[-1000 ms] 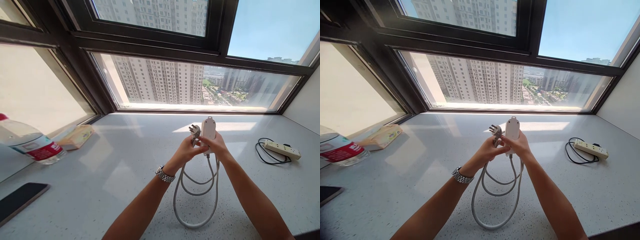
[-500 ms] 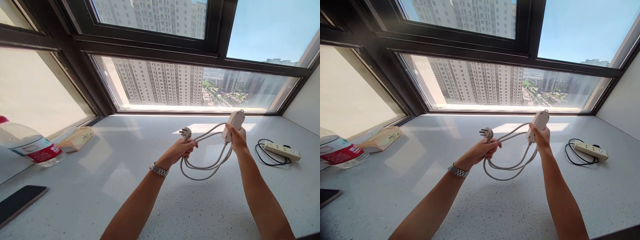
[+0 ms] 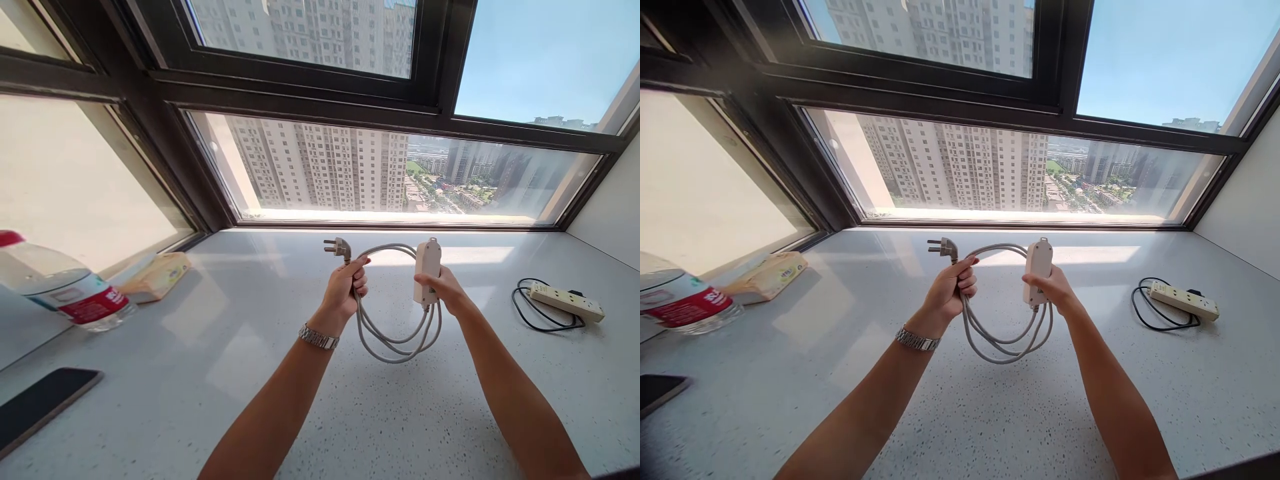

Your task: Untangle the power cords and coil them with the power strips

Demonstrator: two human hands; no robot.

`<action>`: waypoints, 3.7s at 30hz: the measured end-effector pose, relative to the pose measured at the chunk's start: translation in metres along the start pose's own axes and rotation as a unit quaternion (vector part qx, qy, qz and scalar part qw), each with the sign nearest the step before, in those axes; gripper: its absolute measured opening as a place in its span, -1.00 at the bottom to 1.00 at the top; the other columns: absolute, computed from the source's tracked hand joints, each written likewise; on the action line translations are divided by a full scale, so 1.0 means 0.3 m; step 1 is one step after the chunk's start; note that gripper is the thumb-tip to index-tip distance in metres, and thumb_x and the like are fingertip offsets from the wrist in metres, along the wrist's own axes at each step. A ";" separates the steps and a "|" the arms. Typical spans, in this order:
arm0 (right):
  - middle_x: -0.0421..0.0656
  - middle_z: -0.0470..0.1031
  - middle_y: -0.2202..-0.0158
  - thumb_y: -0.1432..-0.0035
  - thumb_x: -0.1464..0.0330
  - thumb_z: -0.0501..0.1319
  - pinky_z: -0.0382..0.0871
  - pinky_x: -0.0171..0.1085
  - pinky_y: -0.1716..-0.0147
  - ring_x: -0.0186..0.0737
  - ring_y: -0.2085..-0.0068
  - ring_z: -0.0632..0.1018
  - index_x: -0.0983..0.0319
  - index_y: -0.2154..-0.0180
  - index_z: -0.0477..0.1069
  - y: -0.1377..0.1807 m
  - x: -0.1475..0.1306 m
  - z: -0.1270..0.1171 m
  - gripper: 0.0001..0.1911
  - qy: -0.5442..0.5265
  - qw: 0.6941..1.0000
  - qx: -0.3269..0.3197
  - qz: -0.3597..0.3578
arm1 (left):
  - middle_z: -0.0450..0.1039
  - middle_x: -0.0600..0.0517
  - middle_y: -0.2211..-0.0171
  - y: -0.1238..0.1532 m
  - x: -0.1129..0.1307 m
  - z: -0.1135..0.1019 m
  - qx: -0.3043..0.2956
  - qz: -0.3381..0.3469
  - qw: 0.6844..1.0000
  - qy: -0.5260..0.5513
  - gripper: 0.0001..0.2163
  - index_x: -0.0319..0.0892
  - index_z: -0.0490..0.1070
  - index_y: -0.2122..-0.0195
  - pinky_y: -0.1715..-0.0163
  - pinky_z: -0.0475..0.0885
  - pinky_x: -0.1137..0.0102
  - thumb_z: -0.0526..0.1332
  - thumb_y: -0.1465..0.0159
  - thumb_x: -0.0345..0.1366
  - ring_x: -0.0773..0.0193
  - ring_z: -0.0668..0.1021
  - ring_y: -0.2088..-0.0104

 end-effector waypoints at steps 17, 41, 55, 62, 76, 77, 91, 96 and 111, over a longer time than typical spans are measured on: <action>-0.16 0.33 0.42 0.21 0.10 0.37 0.27 -0.28 0.60 -0.23 0.44 0.38 0.21 0.32 0.34 0.006 0.121 0.143 -0.55 -0.038 0.998 0.014 0.053 | 0.10 0.23 0.72 -0.037 0.090 -0.127 0.107 0.051 0.992 0.038 -0.75 -0.29 0.39 0.39 0.78 0.05 0.61 0.14 -0.33 -0.20 0.56 0.16 0.78; -0.20 0.40 0.39 0.15 0.15 0.34 0.23 -0.31 0.49 -0.24 0.39 0.40 0.22 0.27 0.36 0.028 -0.036 0.083 -0.59 0.271 0.956 -0.073 -0.084 | 0.28 0.15 0.65 0.001 -0.059 0.006 -0.186 -0.087 0.946 -0.251 -0.57 -0.20 0.41 0.14 0.72 0.21 0.54 0.34 -0.10 0.00 0.50 0.22 0.74; -0.17 0.33 0.38 0.26 0.05 0.38 0.26 -0.27 0.46 -0.23 0.37 0.36 0.25 0.27 0.36 0.019 -0.033 0.079 -0.45 0.038 0.994 -0.095 -0.034 | -0.11 0.33 0.74 0.010 0.200 -0.063 -0.015 0.169 0.977 -0.126 -0.68 -0.19 0.36 0.36 0.76 -0.08 0.58 0.43 0.08 -0.25 0.56 -0.03 0.74; -0.14 0.38 0.37 0.31 0.11 0.42 0.28 -0.25 0.48 -0.17 0.35 0.40 0.26 0.25 0.40 0.014 -0.061 -0.054 -0.43 0.012 0.999 0.004 -0.032 | 0.09 0.24 0.70 0.010 0.115 -0.051 -0.153 0.004 0.948 -0.280 -0.63 -0.24 0.43 0.27 0.68 0.17 0.52 0.45 0.06 -0.20 0.51 0.17 0.70; -0.14 0.37 0.43 0.22 0.12 0.38 0.27 -0.30 0.52 -0.23 0.42 0.40 0.27 0.37 0.39 -0.024 0.019 -0.072 -0.57 0.145 0.989 0.004 0.014 | 0.21 0.17 0.66 -0.101 -0.066 -0.111 -0.023 -0.071 0.988 -0.138 -0.74 -0.25 0.37 0.34 0.73 0.11 0.57 0.32 -0.14 -0.16 0.52 0.19 0.72; -0.14 0.37 0.43 0.21 0.13 0.38 0.27 -0.30 0.52 -0.23 0.42 0.40 0.26 0.37 0.39 -0.031 0.031 -0.066 -0.59 0.161 0.987 0.002 0.016 | 0.23 0.17 0.65 -0.109 -0.073 -0.114 -0.016 -0.067 0.988 -0.135 -0.76 -0.24 0.35 0.33 0.73 0.10 0.57 0.32 -0.13 -0.19 0.52 0.20 0.72; -0.08 0.45 0.39 0.17 0.08 0.38 0.29 -0.30 0.51 -0.18 0.39 0.48 0.29 0.37 0.39 -0.092 0.229 -0.066 -0.55 0.253 0.962 -0.011 0.099 | 0.38 0.07 0.60 -0.141 -0.180 -0.215 -0.012 -0.086 0.914 -0.396 -0.66 -0.18 0.28 0.38 0.66 0.24 0.47 0.41 0.06 -0.19 0.32 0.41 0.64; -0.11 0.48 0.45 0.09 0.10 0.38 0.28 -0.33 0.50 -0.20 0.42 0.49 0.27 0.42 0.40 -0.085 0.276 -0.061 -0.63 0.214 0.967 -0.052 0.128 | 0.25 0.13 0.64 -0.153 -0.174 -0.231 -0.003 -0.035 0.859 -0.512 -0.67 -0.17 0.28 0.43 0.66 0.12 0.46 0.40 0.05 -0.15 0.35 0.30 0.65; -0.12 0.49 0.47 0.14 0.25 0.36 0.27 -0.35 0.55 -0.25 0.48 0.46 0.29 0.39 0.43 -0.100 0.323 -0.095 -0.71 0.114 0.981 -0.004 0.156 | 0.17 0.10 0.66 -0.160 -0.167 -0.179 -0.062 0.071 0.775 -0.625 -0.68 -0.14 0.24 0.62 0.54 0.03 0.41 0.37 0.09 -0.11 0.25 0.34 0.54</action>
Point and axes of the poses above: each hand's wrist, its own y-axis away from the middle knuckle, its own z-axis out of the palm, x = y × z, the point moved 8 cm from there along -y, towards the middle knuckle
